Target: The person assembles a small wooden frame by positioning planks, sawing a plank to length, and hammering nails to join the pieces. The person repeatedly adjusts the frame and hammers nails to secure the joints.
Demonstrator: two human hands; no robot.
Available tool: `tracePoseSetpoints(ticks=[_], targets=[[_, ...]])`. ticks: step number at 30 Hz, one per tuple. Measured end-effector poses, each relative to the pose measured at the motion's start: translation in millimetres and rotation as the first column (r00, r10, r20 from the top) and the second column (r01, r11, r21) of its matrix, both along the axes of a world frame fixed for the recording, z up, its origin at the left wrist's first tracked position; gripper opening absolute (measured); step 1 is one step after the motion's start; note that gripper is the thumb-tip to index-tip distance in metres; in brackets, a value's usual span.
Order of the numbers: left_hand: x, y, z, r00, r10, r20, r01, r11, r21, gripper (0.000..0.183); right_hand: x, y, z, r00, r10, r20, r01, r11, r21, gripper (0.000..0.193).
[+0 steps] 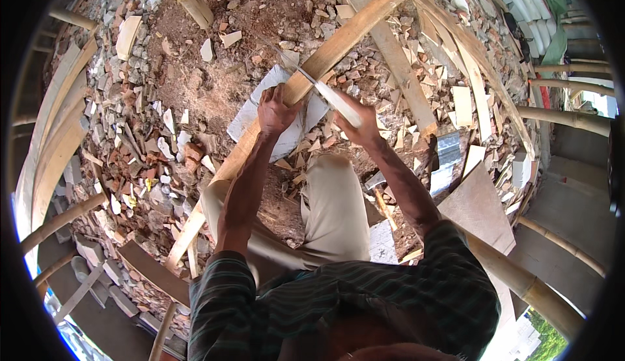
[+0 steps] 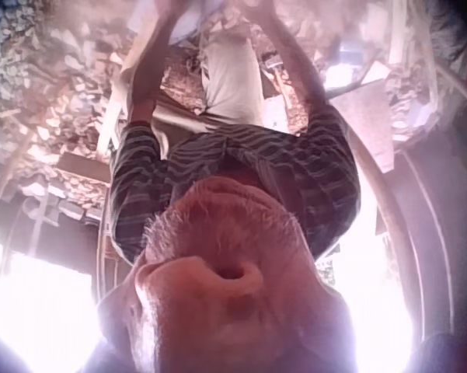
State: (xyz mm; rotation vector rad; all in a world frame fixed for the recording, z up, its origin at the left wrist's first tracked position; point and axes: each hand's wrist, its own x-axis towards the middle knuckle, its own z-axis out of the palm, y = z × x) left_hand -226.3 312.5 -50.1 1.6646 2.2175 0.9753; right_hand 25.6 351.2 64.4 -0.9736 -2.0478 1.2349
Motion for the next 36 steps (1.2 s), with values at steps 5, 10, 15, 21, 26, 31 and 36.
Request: tracePoseSetpoints(ticks=[5,10,15,21,26,31,36], targets=[[-3,4,1,1.0,0.006,0.011,-0.006,0.998,-0.068,0.071,95,-66,14,0.993,-0.06,-0.104,0.078,0.98,0.182,0.05],[1,2,2,1.0,0.01,-0.006,-0.01,1.0,-0.028,0.069,80,-50,11,0.996,-0.057,-0.065,0.068,0.98,0.185,0.052],[-1,2,5,1.0,-0.007,0.029,0.007,1.0,-0.024,0.052,34,-28,-35,0.999,-0.047,-0.006,0.047,0.996,0.074,0.045],[-2,7,1,1.0,-0.016,-0.012,0.016,0.998,0.063,0.059,128,-85,8,0.997,-0.057,-0.051,0.069,0.955,0.287,0.049],[-2,2,4,0.997,0.018,0.072,-0.014,0.999,-0.048,0.069,15,-9,-42,0.998,-0.032,-0.059,0.044,0.975,0.217,0.048],[-3,-2,6,0.999,-0.028,-0.017,0.029,0.997,0.078,0.056,114,-80,-2,0.991,-0.027,-0.134,0.053,0.98,0.191,0.047],[-3,7,-1,1.0,-0.02,-0.017,0.019,0.998,-0.064,0.068,58,-38,-20,0.995,-0.079,0.067,0.072,0.993,0.09,0.05]])
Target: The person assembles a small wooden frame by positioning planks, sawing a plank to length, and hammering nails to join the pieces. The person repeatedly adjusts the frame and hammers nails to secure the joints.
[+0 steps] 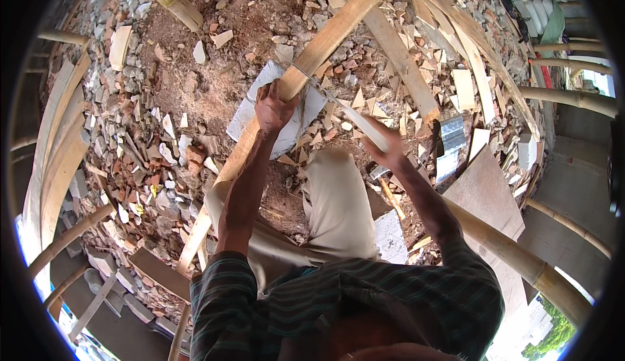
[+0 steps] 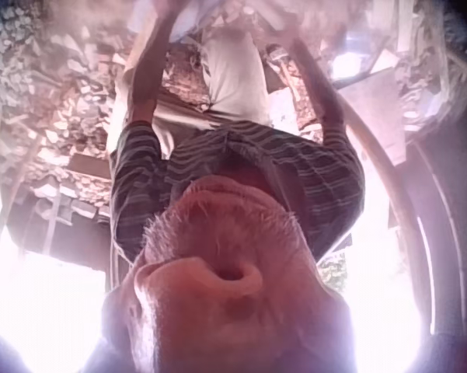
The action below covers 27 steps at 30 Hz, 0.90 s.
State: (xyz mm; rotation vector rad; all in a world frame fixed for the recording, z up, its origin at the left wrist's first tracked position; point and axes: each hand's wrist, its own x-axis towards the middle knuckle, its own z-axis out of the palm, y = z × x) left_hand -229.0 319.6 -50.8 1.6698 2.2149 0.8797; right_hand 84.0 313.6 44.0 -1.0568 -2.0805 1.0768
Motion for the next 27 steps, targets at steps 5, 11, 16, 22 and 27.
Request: tracePoseSetpoints(ticks=[5,11,16,22,27], targets=[[0,-7,-1,1.0,-0.006,0.016,0.005,0.996,0.086,0.064,-38,14,-11,0.998,0.027,-0.064,-0.027,1.0,0.002,0.048],[3,-4,-2,0.999,0.046,0.011,-0.047,0.991,0.127,0.053,54,-40,21,0.988,0.012,-0.156,0.006,0.994,0.111,0.052],[0,-4,4,0.999,0.019,0.03,-0.02,1.0,0.02,0.066,-50,31,-35,0.984,0.065,-0.164,-0.058,0.997,0.049,0.051],[1,-6,4,0.997,0.042,0.057,-0.043,0.999,0.007,0.067,60,-46,28,0.988,0.025,-0.155,-0.027,1.0,-0.011,0.05],[2,-4,3,0.998,0.05,-0.038,-0.048,0.997,0.052,0.067,-31,28,-20,0.978,0.049,-0.201,-0.049,0.999,0.006,0.05]])
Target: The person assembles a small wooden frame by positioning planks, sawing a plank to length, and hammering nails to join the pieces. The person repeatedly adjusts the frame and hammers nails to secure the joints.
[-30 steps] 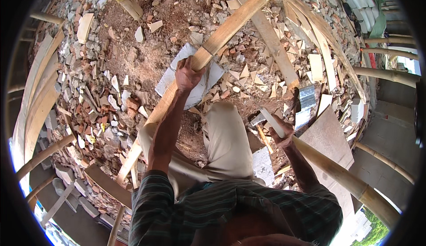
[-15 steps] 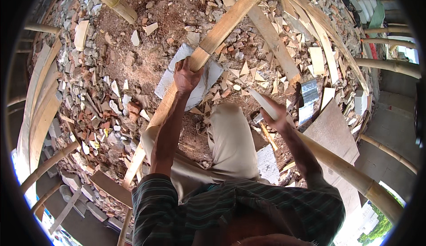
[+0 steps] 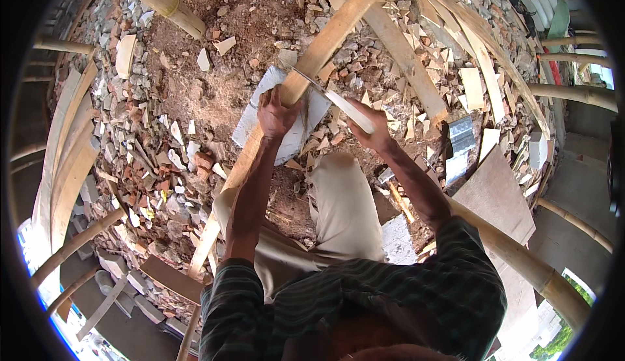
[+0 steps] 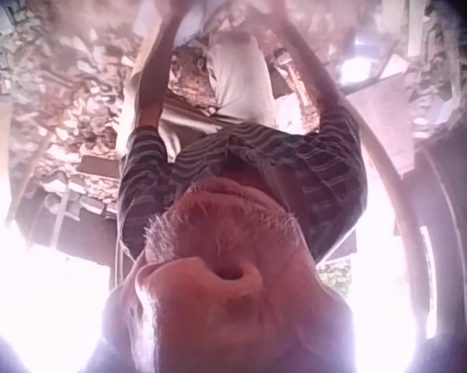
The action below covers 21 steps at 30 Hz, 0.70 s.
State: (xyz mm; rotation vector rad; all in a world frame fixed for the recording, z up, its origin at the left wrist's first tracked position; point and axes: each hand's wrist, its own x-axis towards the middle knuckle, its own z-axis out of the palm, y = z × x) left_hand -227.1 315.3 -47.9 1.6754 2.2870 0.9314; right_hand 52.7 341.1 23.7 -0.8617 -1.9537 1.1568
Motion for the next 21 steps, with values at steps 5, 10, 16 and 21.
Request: tracePoseSetpoints(ticks=[5,10,16,21], targets=[[-6,-2,0,0.997,-0.013,0.08,0.013,1.0,-0.006,0.065,70,-55,22,0.997,-0.055,0.047,0.049,0.991,0.123,0.048],[-7,3,-1,0.996,-0.039,0.081,0.045,0.996,-0.081,0.067,72,-50,27,0.998,-0.031,0.06,0.036,0.997,-0.072,0.049],[-13,-2,-2,0.993,-0.041,0.108,0.052,0.994,-0.098,0.064,32,-25,-3,0.998,0.033,0.059,-0.027,0.995,-0.096,0.05],[-11,-1,-4,1.0,-0.014,0.019,0.014,0.999,0.034,0.068,103,-68,12,0.992,-0.11,0.061,0.103,0.989,0.107,0.052]])
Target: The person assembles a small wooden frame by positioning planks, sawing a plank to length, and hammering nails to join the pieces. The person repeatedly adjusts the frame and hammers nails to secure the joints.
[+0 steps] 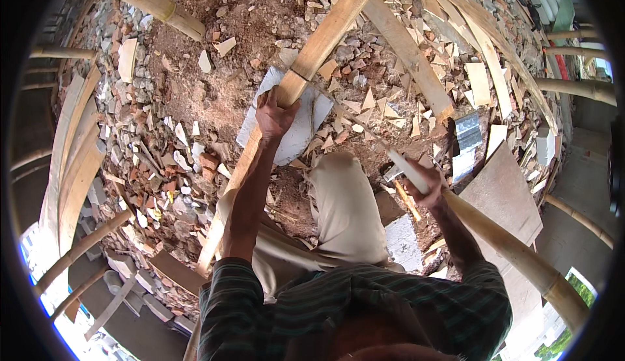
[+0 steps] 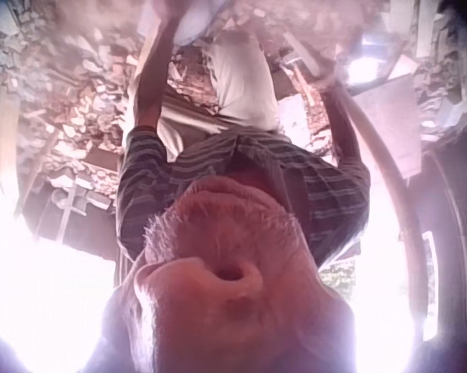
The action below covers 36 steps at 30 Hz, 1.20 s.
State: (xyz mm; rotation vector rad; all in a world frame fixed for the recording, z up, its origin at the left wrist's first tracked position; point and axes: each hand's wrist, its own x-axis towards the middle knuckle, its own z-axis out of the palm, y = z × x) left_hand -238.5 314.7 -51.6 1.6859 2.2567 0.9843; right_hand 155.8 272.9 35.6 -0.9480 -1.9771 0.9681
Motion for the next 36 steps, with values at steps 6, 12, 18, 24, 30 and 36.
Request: tracePoseSetpoints(ticks=[6,12,18,24,30,36], targets=[[-6,4,1,0.998,0.022,0.053,-0.022,1.0,-0.014,0.064,-67,49,-64,0.993,0.107,-0.046,-0.113,0.981,-0.161,0.052],[-5,-14,-5,0.998,0.057,-0.008,-0.057,0.998,0.003,0.065,12,-16,33,0.997,0.077,0.011,-0.076,0.994,-0.08,0.051],[-7,-4,-2,0.997,0.002,-0.079,0.004,0.997,0.082,0.062,-160,95,-19,0.988,0.14,-0.064,-0.139,0.99,0.013,0.054],[-8,-6,4,0.996,0.043,0.073,-0.039,0.998,-0.052,0.069,-41,9,33,0.991,0.105,-0.081,-0.107,0.994,-0.021,0.058],[-7,-4,5,0.999,0.049,-0.018,-0.047,0.993,0.106,0.064,-111,64,-13,0.986,0.101,-0.136,-0.113,0.99,-0.084,0.048],[-8,-4,0,0.999,0.052,0.013,-0.052,0.998,-0.023,0.067,-32,4,2,0.984,0.062,-0.165,-0.05,0.996,0.072,0.048]])
